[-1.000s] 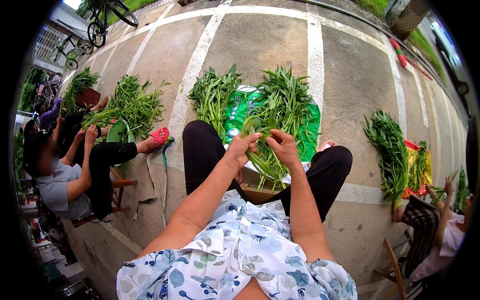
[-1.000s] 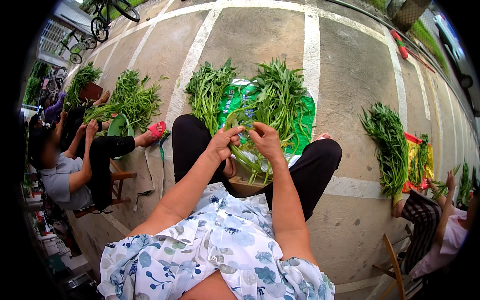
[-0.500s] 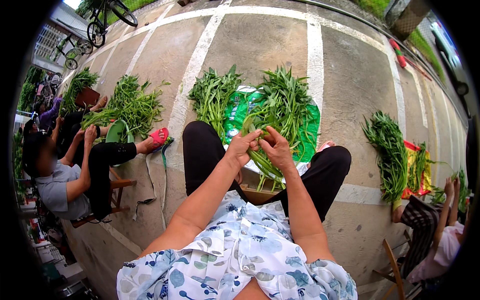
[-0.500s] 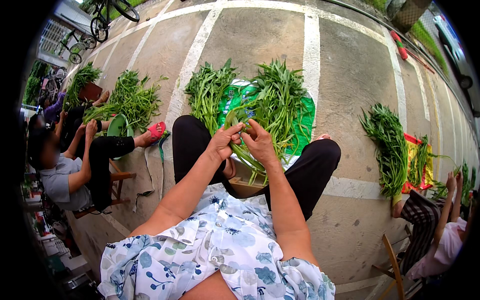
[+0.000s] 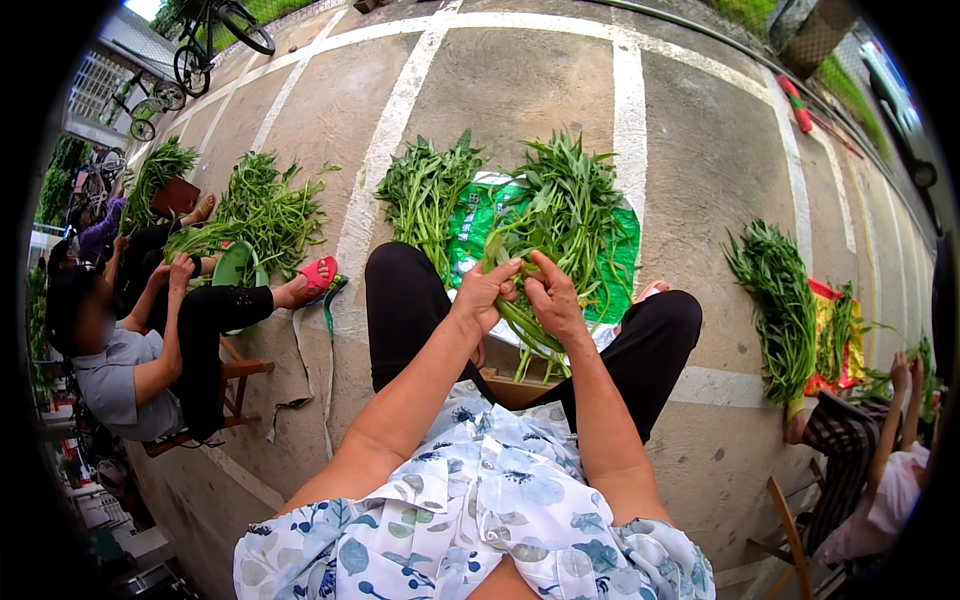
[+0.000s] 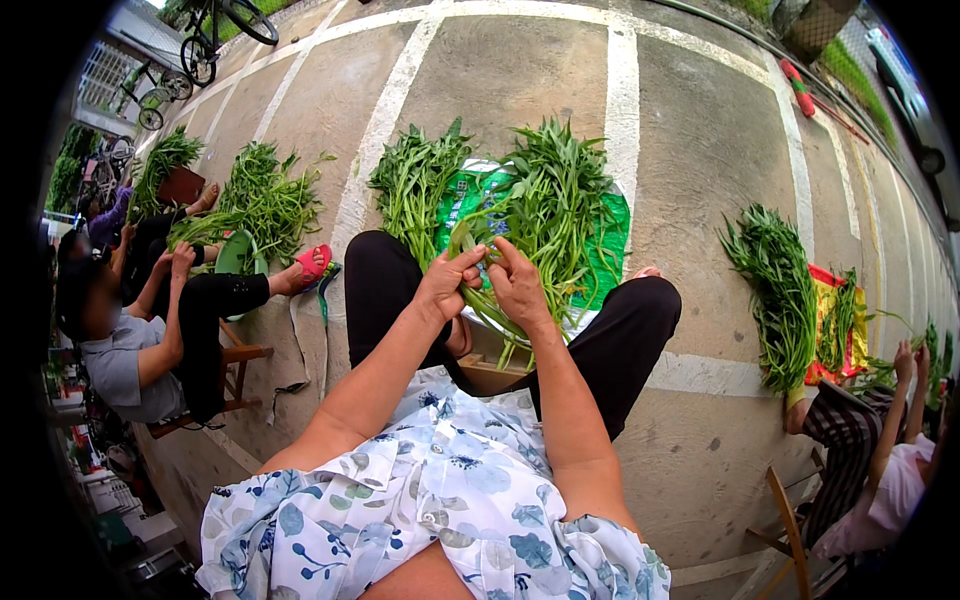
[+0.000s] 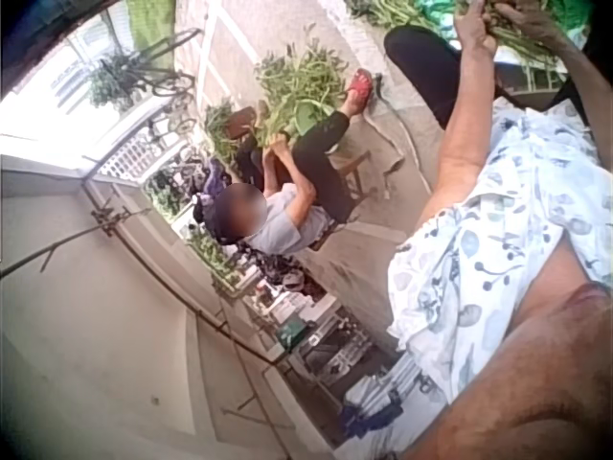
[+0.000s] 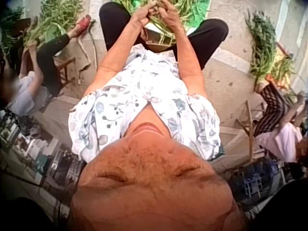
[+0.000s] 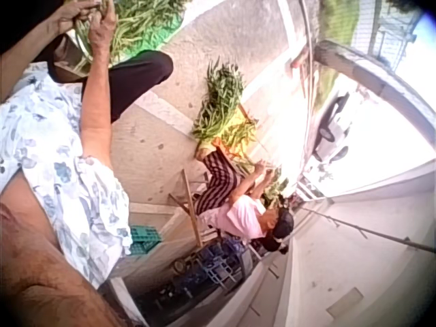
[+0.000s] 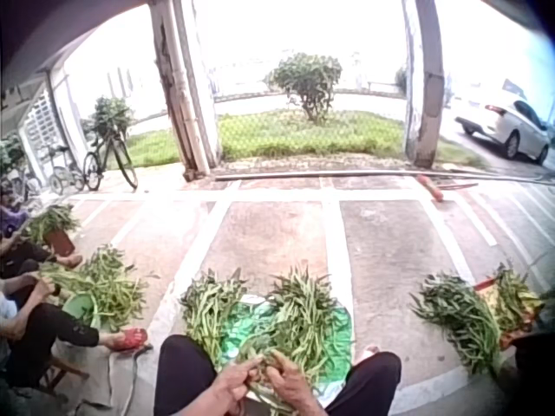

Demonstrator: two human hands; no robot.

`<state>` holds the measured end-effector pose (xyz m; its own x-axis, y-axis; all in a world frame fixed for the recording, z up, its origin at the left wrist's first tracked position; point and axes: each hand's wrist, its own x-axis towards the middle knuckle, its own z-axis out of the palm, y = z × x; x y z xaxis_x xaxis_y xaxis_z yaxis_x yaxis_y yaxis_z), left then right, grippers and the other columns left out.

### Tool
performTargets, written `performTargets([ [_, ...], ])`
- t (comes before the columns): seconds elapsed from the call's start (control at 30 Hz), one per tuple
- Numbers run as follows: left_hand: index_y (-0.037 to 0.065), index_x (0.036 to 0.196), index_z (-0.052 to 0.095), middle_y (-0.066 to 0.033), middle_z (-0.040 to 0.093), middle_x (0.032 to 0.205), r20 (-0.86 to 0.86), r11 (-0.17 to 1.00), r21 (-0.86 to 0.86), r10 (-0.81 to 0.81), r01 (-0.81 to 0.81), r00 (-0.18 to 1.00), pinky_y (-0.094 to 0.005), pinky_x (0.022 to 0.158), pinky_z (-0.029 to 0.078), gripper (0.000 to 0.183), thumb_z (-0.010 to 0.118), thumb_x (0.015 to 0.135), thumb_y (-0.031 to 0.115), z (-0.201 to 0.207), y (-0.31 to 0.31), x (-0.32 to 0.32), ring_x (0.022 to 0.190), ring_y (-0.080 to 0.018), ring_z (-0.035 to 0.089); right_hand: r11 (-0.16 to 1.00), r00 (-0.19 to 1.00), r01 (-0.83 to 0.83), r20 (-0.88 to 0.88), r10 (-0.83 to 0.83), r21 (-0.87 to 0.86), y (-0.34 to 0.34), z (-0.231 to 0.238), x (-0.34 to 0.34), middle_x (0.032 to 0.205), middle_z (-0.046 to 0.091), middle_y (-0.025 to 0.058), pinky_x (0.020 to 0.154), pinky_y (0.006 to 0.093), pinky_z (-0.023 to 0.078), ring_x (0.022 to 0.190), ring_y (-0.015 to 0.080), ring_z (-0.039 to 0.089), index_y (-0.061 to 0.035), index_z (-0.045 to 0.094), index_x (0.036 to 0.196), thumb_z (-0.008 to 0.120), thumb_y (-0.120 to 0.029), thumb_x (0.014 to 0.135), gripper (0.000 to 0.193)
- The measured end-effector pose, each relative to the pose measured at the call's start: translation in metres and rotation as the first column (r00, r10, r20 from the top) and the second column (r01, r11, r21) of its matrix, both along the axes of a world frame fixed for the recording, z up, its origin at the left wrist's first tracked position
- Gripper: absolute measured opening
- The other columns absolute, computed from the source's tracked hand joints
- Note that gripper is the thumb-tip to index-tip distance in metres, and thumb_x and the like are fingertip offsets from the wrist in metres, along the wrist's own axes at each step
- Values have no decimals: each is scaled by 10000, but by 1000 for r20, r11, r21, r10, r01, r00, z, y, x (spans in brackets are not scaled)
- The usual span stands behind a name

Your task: The person cleans leafy green vegetables by hand, picking individual leaves and stems from a pile and sorting them onto a green plastic mat.

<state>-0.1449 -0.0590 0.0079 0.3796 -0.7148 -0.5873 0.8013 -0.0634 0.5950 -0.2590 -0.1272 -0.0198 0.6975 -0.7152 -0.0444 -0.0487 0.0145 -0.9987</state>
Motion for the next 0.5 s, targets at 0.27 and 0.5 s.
performTargets([
  [0.27,55,911,527,15,543,726,46,1000,21,-2,1,999,-190,434,333,166,645,796,70,5,-1,-4,490,-35,416,984,996,93,-9,-93,154,-2,-6,1,663,536,28,510,240,400,567,90,480,69,446,1209,481,-83,785,452],
  [0.5,62,906,525,18,543,737,21,1000,-7,26,-26,999,-193,440,349,157,640,799,69,2,-2,0,491,-39,418,837,967,237,-35,-253,492,-9,-3,1,825,590,49,507,234,429,601,95,534,56,480,1194,506,-138,816,425],
])
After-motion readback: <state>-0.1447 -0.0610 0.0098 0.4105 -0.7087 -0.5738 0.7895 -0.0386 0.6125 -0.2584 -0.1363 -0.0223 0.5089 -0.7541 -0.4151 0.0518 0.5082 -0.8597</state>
